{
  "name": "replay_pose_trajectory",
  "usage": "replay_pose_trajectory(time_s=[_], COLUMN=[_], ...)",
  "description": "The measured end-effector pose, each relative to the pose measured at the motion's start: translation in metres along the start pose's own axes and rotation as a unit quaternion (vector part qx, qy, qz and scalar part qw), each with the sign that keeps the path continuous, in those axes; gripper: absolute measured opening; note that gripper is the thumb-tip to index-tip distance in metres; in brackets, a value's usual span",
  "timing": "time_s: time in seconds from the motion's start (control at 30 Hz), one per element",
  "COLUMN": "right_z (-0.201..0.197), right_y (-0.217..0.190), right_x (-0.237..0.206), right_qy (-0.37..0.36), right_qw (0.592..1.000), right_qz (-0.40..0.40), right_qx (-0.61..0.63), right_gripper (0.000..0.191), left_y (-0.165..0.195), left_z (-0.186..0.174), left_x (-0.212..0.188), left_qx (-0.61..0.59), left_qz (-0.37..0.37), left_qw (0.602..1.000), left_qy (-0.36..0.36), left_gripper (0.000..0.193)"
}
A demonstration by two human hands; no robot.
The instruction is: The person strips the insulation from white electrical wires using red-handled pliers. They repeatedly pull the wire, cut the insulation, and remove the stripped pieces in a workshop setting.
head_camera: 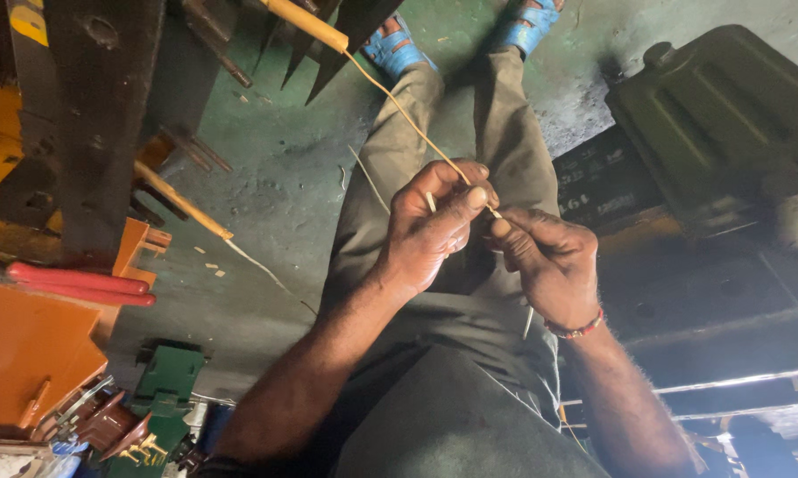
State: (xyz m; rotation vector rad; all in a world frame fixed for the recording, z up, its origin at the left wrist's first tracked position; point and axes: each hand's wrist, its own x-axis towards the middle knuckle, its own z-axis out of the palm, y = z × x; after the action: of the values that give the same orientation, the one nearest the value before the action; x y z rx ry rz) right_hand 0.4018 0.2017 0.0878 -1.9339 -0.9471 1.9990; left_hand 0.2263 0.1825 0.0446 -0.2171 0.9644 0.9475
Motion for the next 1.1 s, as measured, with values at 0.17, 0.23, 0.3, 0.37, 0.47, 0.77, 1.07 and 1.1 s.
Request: replay_pose_trajectory(time_s=[0.17,0.23,0.3,0.37,0.47,0.77,1.07,1.1], right_z=[-0.0016,-0.0026,-0.0038,-0.005,-0.0053,-0.0055,-0.0066,-0.0057], right_y=[0.0018,0.0011,-0.0001,-0.0014,-0.0027,-0.0024,-0.0058,-0.0072], right_x=[0.0003,0.0009,0.0014,0.0017,0.0015,0.0033,0.0062,0.007], right_qy=[-0.002,-0.004,-0.012,-0.027,-0.027,-0.03,-0.041,-0.031], right_qw=[1.0,1.0,1.0,1.0,1.0,0.999,0.998,0.999], right_qz=[0.012,0.007,0.0,-0.011,-0.002,0.04,0.001,0.006], right_qx=[0.01,0.007,0.003,-0.002,-0.004,0.01,0.044,0.042], right_gripper=[0.019,0.018,0.018,0.017,0.015,0.017,0.01,0.008], left_y=[0.0008,0.0012,0.0015,0.0015,0.001,-0.0018,0.0006,0.0011], left_z=[-0.0005,-0.0009,-0.0013,-0.0014,-0.0017,-0.0033,-0.002,-0.0015], left_x=[-0.0006,-0.0008,-0.0012,-0.0014,-0.0019,-0.001,-0.0002,0.0007], left_qx=[0.005,0.01,0.016,0.015,0.01,0.006,0.003,0.0], left_qz=[0.001,0.003,0.003,0.001,-0.001,0.005,-0.003,-0.004], left_qw=[1.0,1.0,1.0,1.0,1.0,1.0,1.0,1.0], left_qy=[0.001,0.0,-0.002,-0.002,0.001,-0.003,-0.002,-0.002], left_gripper=[0.023,0.023,0.023,0.023,0.023,0.023,0.024,0.024])
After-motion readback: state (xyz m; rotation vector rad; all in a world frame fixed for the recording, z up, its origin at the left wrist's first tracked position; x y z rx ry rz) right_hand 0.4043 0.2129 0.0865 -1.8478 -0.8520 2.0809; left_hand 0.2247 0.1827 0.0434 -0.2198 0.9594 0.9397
